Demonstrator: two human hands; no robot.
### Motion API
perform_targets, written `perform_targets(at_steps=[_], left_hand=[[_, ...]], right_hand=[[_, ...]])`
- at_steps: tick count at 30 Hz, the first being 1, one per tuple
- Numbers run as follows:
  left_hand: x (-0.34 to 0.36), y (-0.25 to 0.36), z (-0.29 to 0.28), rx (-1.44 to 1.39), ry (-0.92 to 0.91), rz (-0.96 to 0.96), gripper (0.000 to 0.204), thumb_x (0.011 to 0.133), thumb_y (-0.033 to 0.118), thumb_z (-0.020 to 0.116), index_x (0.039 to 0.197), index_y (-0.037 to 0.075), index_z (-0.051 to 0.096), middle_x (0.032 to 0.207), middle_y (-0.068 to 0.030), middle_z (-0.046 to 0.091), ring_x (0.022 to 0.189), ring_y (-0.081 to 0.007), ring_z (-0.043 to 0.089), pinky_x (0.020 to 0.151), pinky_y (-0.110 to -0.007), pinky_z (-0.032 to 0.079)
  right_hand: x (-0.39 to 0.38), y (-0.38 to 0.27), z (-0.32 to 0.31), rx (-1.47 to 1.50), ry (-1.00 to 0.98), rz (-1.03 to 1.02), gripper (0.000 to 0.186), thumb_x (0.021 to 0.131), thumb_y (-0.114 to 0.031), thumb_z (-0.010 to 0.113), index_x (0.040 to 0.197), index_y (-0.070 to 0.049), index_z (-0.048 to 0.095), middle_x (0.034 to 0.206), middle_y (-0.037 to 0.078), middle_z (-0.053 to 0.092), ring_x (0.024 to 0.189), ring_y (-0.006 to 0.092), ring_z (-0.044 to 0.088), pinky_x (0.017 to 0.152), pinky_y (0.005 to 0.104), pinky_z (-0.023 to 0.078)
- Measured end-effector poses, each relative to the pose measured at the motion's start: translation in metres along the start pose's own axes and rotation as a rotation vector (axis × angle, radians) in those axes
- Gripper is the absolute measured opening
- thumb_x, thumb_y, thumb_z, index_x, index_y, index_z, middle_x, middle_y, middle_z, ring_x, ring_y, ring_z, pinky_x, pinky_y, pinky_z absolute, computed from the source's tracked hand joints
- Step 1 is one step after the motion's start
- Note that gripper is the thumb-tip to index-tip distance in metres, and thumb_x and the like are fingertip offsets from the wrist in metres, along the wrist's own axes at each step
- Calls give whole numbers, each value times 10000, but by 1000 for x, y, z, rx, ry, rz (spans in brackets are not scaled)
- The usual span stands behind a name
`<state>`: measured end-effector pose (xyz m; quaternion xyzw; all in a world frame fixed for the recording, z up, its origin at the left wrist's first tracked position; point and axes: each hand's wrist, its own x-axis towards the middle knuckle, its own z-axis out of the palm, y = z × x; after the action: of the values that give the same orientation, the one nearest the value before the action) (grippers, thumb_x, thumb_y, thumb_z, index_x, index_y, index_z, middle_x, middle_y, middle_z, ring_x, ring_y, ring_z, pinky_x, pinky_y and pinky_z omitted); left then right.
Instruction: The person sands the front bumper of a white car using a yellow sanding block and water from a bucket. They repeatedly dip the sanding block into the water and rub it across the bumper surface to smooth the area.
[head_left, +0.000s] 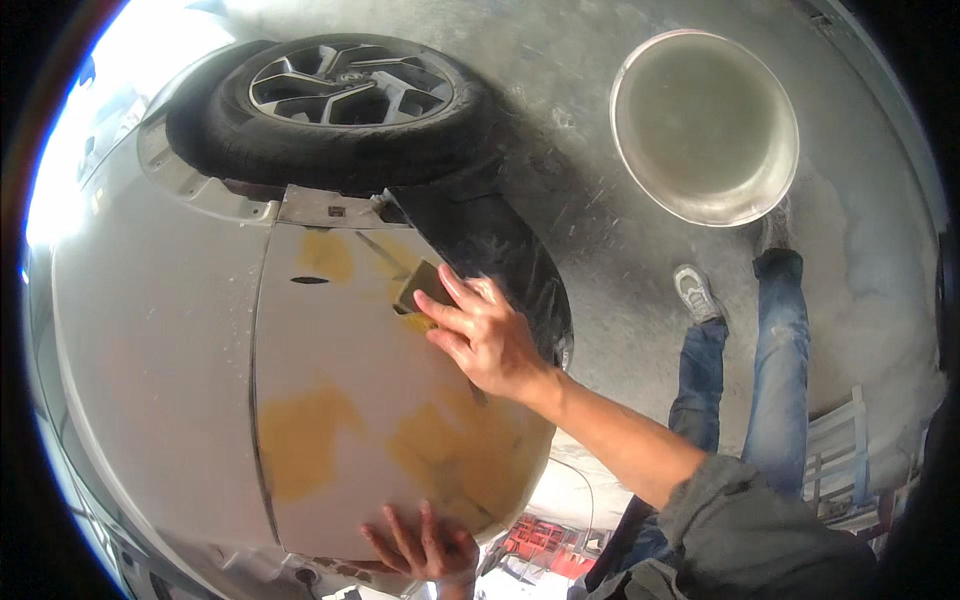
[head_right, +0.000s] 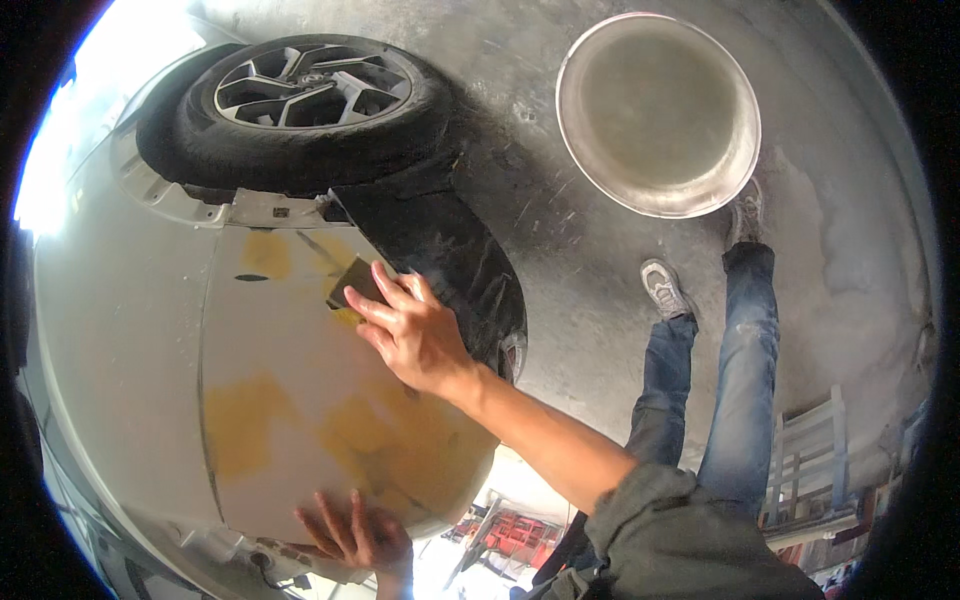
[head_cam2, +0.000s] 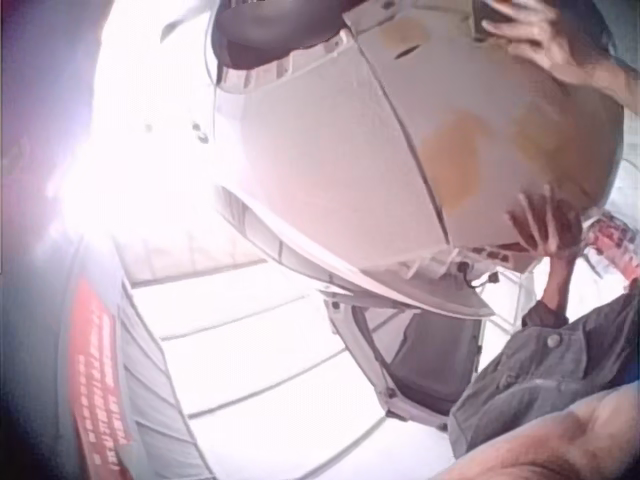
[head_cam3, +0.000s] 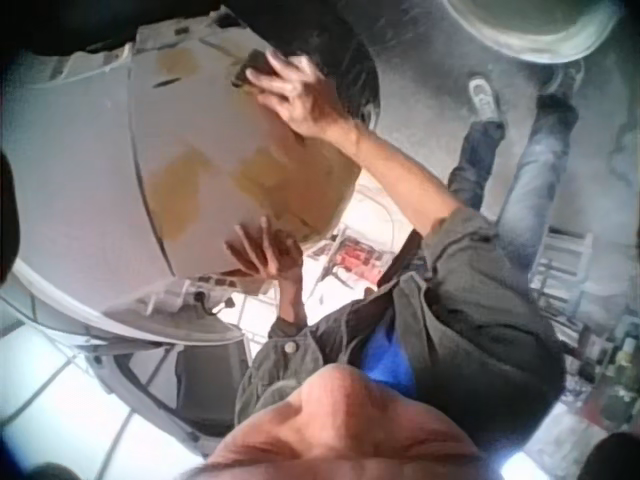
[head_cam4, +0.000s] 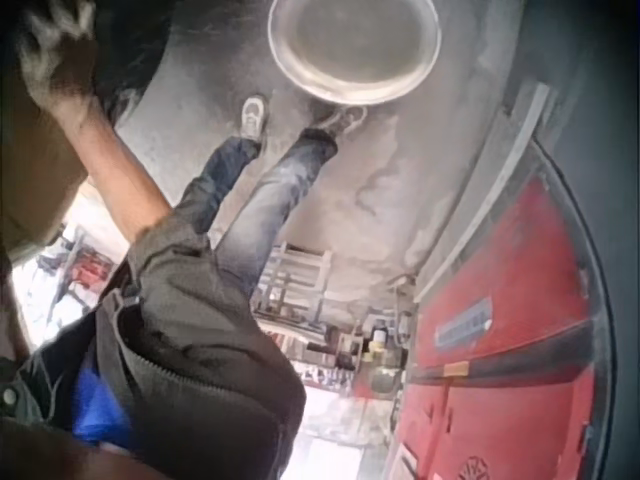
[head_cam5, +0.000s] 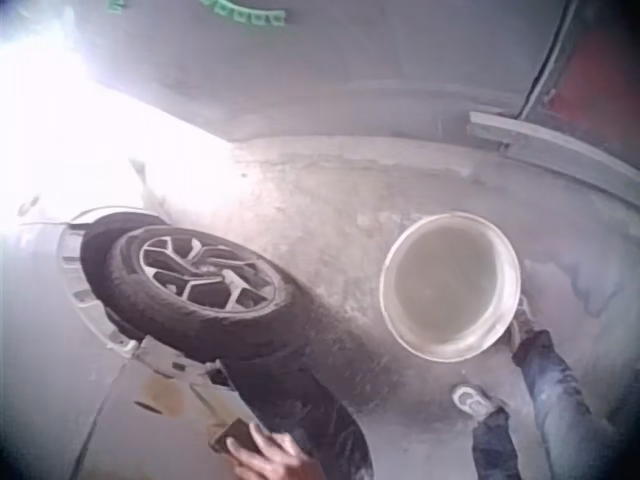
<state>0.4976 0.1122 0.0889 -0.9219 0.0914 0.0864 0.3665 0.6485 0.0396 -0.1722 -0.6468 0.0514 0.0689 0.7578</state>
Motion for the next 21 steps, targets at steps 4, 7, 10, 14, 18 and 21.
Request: perform_targets(at_steps=[4,7,10,14,18,21], left_hand=[[-2,-6,-1,40,4,14,410,979,374,489,1269,202,721,1482,-175,592,1449,-562,381,1178,-795,49],[-1,-8,0,74,17,41,438,1007,435,457,1290,221,716,1509,-161,573,1478,-524,369,1189,-774,-38],[3,0,0,63,29,45,457,1015,461,448,1300,219,710,1510,-165,571,1473,-524,375,1190,-774,-30],[4,-3,1,37,11,17,468,1012,478,449,1295,219,715,1516,-166,565,1472,-522,376,1194,-770,-16],[3,-3,-5,77,3,14,472,1007,473,447,1296,218,721,1512,-167,569,1471,-518,382,1202,-761,-11],[7,-3,-2,92,13,66,468,998,456,461,1281,194,725,1501,-169,580,1467,-517,389,1204,-759,-9]], right_hand=[[-84,-32,-16,-49,-64,10,502,862,-192,794,1354,-146,709,1522,240,525,1120,355,594,988,409,533],[-107,-34,-15,14,-51,14,467,853,-191,797,1312,-133,734,1506,248,536,1100,331,597,984,398,530],[-20,-15,0,-26,34,30,479,859,-174,799,1329,-129,720,1507,238,542,1111,370,604,935,414,557],[-62,-26,-8,-73,15,60,468,896,-216,762,1356,-153,704,1512,233,532,1088,340,592,961,400,537],[-107,-35,-15,-42,-37,102,474,890,-219,772,1355,-153,708,1509,253,532,1081,345,604,966,412,541],[-20,-1,-1,-74,41,121,455,920,-255,748,1357,-139,699,1460,246,577,1058,348,621,889,381,569]])
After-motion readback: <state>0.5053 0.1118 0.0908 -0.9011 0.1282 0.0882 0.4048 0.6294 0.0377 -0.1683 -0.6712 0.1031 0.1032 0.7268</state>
